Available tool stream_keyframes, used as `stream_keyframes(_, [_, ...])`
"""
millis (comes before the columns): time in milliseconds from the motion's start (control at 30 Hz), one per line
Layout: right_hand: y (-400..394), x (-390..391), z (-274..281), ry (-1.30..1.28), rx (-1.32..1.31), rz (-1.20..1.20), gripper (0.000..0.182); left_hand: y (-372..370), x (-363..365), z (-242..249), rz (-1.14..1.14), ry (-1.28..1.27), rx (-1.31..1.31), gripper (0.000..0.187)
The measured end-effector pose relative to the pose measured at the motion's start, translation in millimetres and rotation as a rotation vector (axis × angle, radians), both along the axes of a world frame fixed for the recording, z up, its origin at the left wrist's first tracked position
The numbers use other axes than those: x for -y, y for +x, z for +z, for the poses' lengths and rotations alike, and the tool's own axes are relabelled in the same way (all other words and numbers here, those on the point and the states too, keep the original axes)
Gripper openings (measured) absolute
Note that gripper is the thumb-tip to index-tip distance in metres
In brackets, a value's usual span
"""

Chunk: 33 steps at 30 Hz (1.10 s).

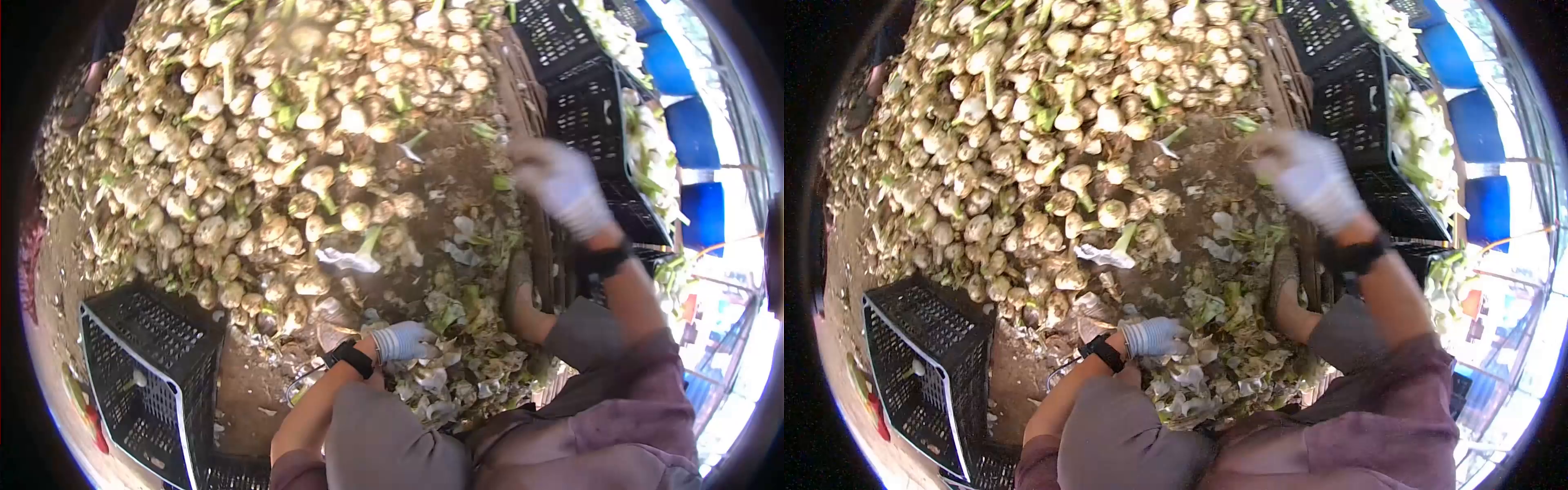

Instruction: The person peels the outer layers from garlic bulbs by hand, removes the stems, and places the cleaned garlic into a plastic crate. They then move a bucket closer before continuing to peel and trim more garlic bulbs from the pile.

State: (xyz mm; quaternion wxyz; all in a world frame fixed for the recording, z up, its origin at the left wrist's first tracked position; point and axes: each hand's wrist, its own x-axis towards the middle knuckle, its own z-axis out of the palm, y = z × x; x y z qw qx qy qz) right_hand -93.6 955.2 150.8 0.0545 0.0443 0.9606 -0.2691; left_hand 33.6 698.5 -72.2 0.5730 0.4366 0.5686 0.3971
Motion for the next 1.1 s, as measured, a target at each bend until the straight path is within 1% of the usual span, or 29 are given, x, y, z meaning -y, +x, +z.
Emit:
stream_keyframes(33, [-3.4, 22.3, -34.4, -0.083, 0.132, 0.143, 0.026, 0.9, 3.5, -8.4, 0.008, 0.069, -0.100, 0.040])
stream_keyframes(67, [-4.8, 45.5, -80.5, -0.111, 0.047, 0.318, 0.026, -7.3, 9.8, -1.8, 0.020, 0.059, -0.097, 0.040])
stream_keyframes(100, [-6.1, 75.7, -115.4, -0.074, 0.043, 0.318, 0.025, -21.2, 18.5, 14.6, 0.085, 0.056, -0.223, 0.035])
stream_keyframes(133, [-10.4, 104.1, -134.3, -0.052, 0.082, 0.310, 0.029, -31.0, 26.7, 29.4, 0.144, 0.051, -0.348, 0.032])
stream_keyframes(167, [-13.5, 126.9, -150.2, -0.031, 0.121, 0.295, 0.032, -35.1, 33.3, 37.7, 0.147, 0.041, -0.346, 0.032])
stream_keyframes(233, [-19.2, 150.2, -193.6, -0.020, -0.020, 0.246, 0.028, -42.6, 46.5, 52.5, 0.722, -0.063, -0.354, 0.027])
stream_keyframes(267, [-29.0, 154.2, -195.2, -0.043, 0.096, 0.228, 0.024, -48.8, 53.7, 63.8, 0.970, -0.031, -0.284, 0.028])
stream_keyframes(300, [-36.1, 154.6, -205.6, -0.050, 0.145, 0.180, 0.022, -53.7, 59.3, 70.3, 1.218, 0.008, -0.209, 0.031])
stream_keyframes(333, [-35.5, 153.2, -197.4, -0.205, 0.125, 0.109, 0.022, -53.7, 62.1, 66.9, 1.365, -0.151, -0.224, 0.036])
stream_keyframes(367, [-32.8, 150.6, -183.7, -0.358, 0.109, 0.039, 0.022, -65.2, 65.2, 73.0, 1.463, -0.113, -0.234, 0.044])
stream_keyframes(400, [-32.2, 150.9, -172.4, -0.512, 0.128, -0.023, 0.026, -72.5, 67.8, 67.7, 1.450, -0.104, -0.504, 0.047])
stream_keyframes(433, [-29.9, 151.2, -166.4, -0.504, 0.130, -0.016, 0.026, -78.2, 68.3, 63.3, 1.420, -0.093, -0.773, 0.050])
stream_keyframes(467, [-25.8, 151.8, -160.1, -0.646, 0.135, -0.015, 0.028, -81.0, 65.8, 62.2, 1.428, -0.090, -0.767, 0.050])
stream_keyframes(500, [-21.8, 151.8, -152.8, -0.788, 0.141, -0.013, 0.030, -83.2, 62.7, 62.6, 1.568, 0.039, -0.246, 0.053])
stream_keyframes(533, [-19.3, 152.6, -137.2, -0.826, 0.326, -0.045, 0.036, -85.4, 60.8, 64.0, 1.637, 0.170, 0.286, 0.055])
stream_keyframes(567, [-15.4, 151.1, -135.9, -0.825, 0.327, -0.040, 0.036, -87.5, 60.8, 67.1, 1.642, 0.172, 0.285, 0.055])
stream_keyframes(633, [-10.3, 150.3, -138.2, -1.324, 0.492, -0.251, 0.046, -90.7, 62.6, 77.8, 1.671, 0.158, 0.391, 0.057])
stream_keyframes(667, [-9.8, 152.8, -145.5, -1.100, 0.378, -0.173, 0.055, -92.0, 63.1, 84.0, 1.669, 0.127, 0.387, 0.056])
stream_keyframes(700, [-5.2, 156.3, -150.1, -1.101, 0.382, -0.169, 0.055, -89.8, 63.8, 79.1, 1.675, 0.125, 0.386, 0.056])
stream_keyframes(767, [7.9, 168.5, -150.1, -1.259, 0.338, -0.218, 0.057, -88.8, 62.7, 73.2, 1.593, 0.195, -0.256, 0.058])
stream_keyframes(800, [12.0, 175.5, -151.4, -1.204, 0.212, -0.225, 0.055, -85.4, 65.9, 74.2, 1.508, 0.092, -0.502, 0.061])
stream_keyframes(833, [11.9, 175.6, -149.2, -1.204, 0.213, -0.226, 0.055, -84.3, 67.1, 74.1, 1.508, 0.090, -0.502, 0.061])
stream_keyframes(900, [10.2, 175.2, -145.6, -0.930, 0.129, -0.159, 0.051, -83.2, 69.4, 74.3, 1.430, 0.038, -0.737, 0.060])
stream_keyframes(933, [12.5, 176.4, -144.3, -0.973, 0.151, -0.187, 0.046, -82.6, 69.9, 74.6, 1.431, 0.038, -0.738, 0.060])
stream_keyframes(967, [13.7, 176.2, -143.9, -0.972, 0.150, -0.187, 0.046, -82.0, 69.9, 74.7, 1.420, 0.025, -0.775, 0.060])
stream_keyframes(1033, [16.1, 174.6, -141.3, -1.099, 0.247, -0.248, 0.045, -79.9, 68.7, 74.2, 1.399, -0.002, -0.844, 0.060])
stream_keyframes(1100, [17.3, 174.0, -133.9, -1.143, 0.289, -0.272, 0.044, -79.7, 70.3, 69.4, 1.385, 0.004, -0.836, 0.059])
